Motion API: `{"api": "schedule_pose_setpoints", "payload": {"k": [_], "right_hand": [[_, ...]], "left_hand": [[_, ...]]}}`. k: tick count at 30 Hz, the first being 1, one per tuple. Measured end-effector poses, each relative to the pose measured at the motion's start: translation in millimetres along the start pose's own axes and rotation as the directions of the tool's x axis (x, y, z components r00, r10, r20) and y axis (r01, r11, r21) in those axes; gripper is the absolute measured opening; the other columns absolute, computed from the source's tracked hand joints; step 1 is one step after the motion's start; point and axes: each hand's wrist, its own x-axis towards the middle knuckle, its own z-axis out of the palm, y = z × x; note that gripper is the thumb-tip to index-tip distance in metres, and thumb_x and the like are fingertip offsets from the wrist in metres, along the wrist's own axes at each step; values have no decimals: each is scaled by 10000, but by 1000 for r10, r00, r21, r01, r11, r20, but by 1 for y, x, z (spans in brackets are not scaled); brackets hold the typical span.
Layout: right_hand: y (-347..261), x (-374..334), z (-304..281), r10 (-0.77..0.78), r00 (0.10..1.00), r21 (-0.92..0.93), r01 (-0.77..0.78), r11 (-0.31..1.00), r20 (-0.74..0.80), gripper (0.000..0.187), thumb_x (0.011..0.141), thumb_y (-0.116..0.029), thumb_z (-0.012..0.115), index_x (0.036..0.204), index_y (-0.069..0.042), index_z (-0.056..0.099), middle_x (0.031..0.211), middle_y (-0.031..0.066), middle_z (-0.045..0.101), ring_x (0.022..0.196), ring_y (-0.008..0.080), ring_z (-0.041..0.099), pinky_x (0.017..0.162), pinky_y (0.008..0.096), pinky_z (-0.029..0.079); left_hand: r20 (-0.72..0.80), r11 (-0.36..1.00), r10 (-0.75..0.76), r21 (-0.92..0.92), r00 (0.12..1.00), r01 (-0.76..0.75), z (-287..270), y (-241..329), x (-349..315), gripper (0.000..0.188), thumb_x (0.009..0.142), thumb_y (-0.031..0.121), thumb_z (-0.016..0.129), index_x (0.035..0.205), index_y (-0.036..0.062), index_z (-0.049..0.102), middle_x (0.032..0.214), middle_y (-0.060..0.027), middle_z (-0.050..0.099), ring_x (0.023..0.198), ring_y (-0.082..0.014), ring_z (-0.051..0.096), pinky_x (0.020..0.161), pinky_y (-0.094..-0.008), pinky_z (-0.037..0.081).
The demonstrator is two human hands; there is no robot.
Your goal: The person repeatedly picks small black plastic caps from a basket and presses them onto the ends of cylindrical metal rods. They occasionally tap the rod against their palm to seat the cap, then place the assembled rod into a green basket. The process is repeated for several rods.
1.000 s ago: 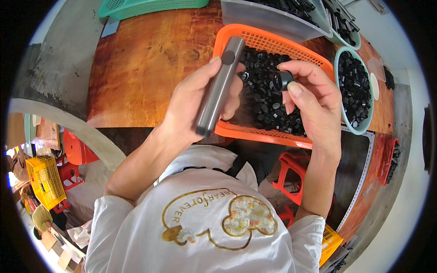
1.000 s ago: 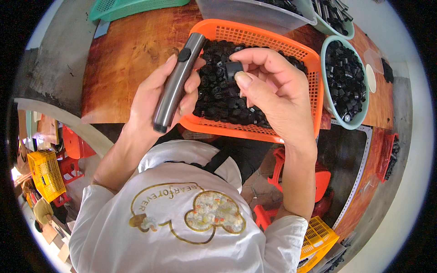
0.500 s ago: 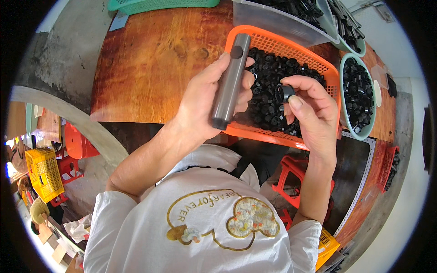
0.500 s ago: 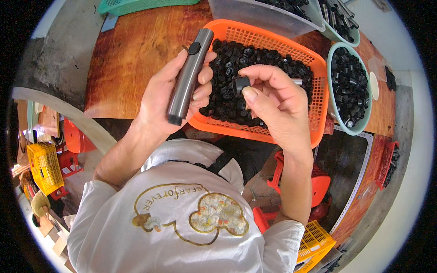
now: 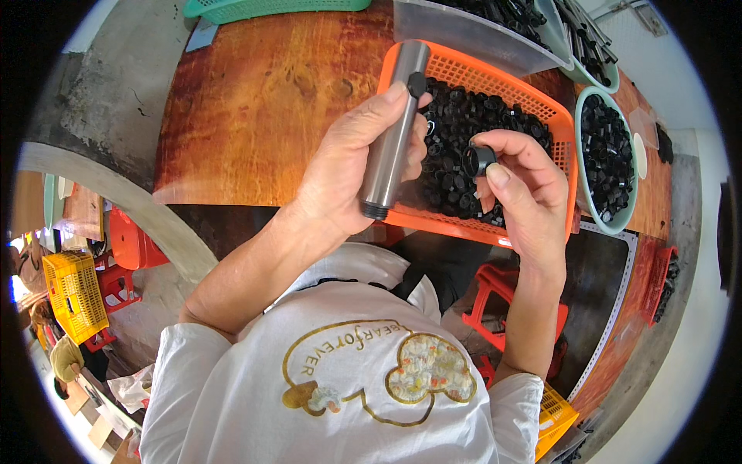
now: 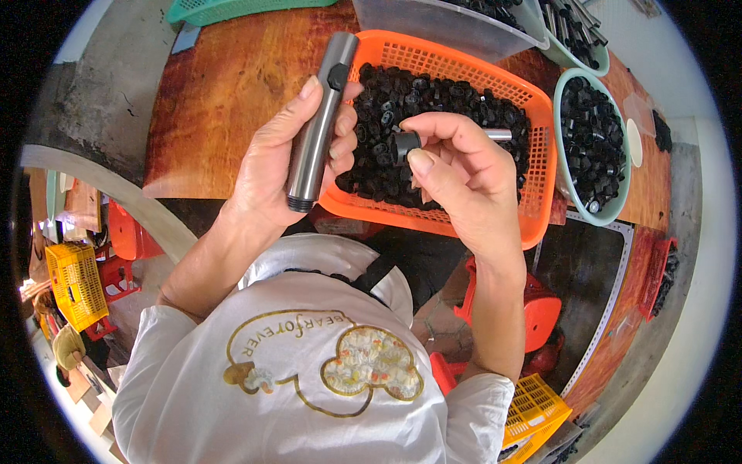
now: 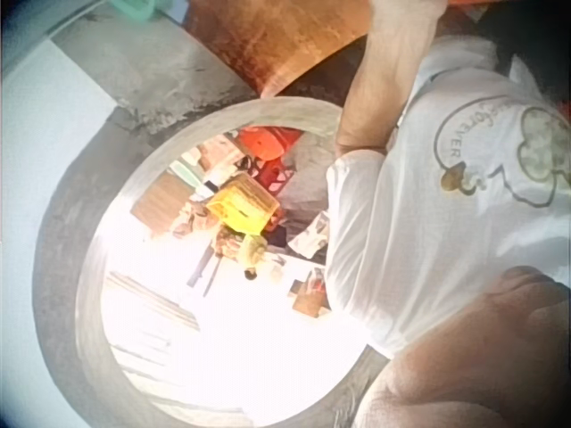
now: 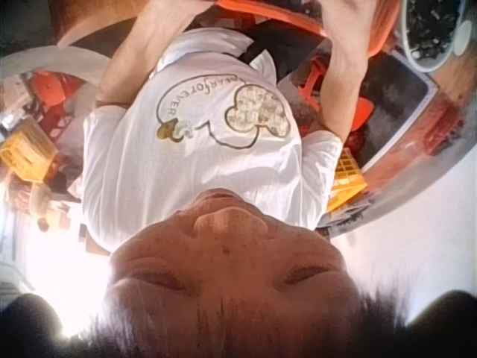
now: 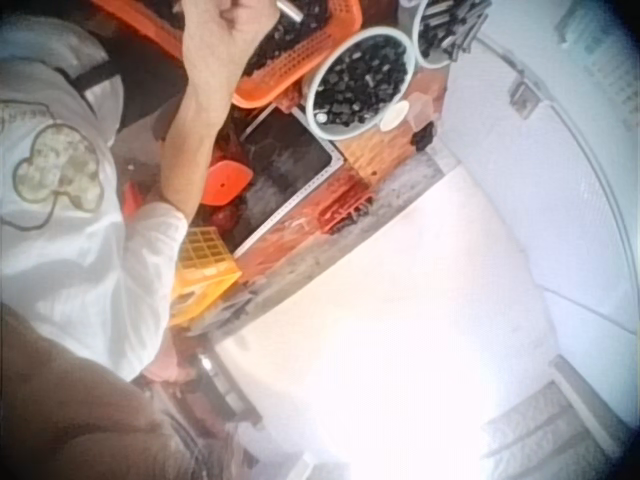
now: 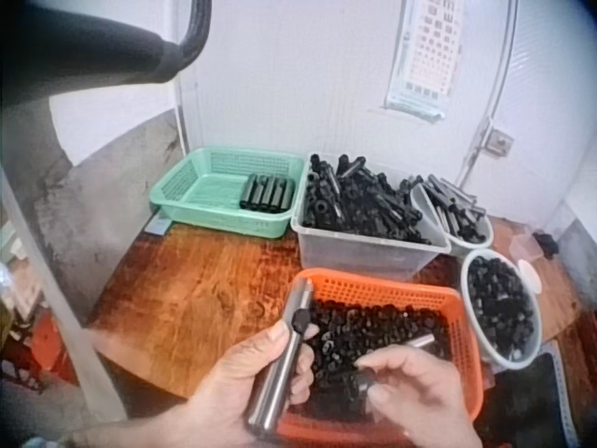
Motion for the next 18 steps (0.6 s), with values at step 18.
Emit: {"api": "schedule_pose_setpoints", "payload": {"k": [18], "right_hand": [[-21, 15, -19, -78, 997, -33, 78, 996, 7, 330, 908, -148, 645, 1179, 39, 618, 869, 25, 616, 645, 81, 523, 562, 211, 422]], "left_hand": [[130, 917, -74, 398, 989, 16, 3, -1, -24, 477, 924, 347, 609, 1206, -31, 542, 794, -81, 598, 564, -153, 566, 515, -260, 458]]}}
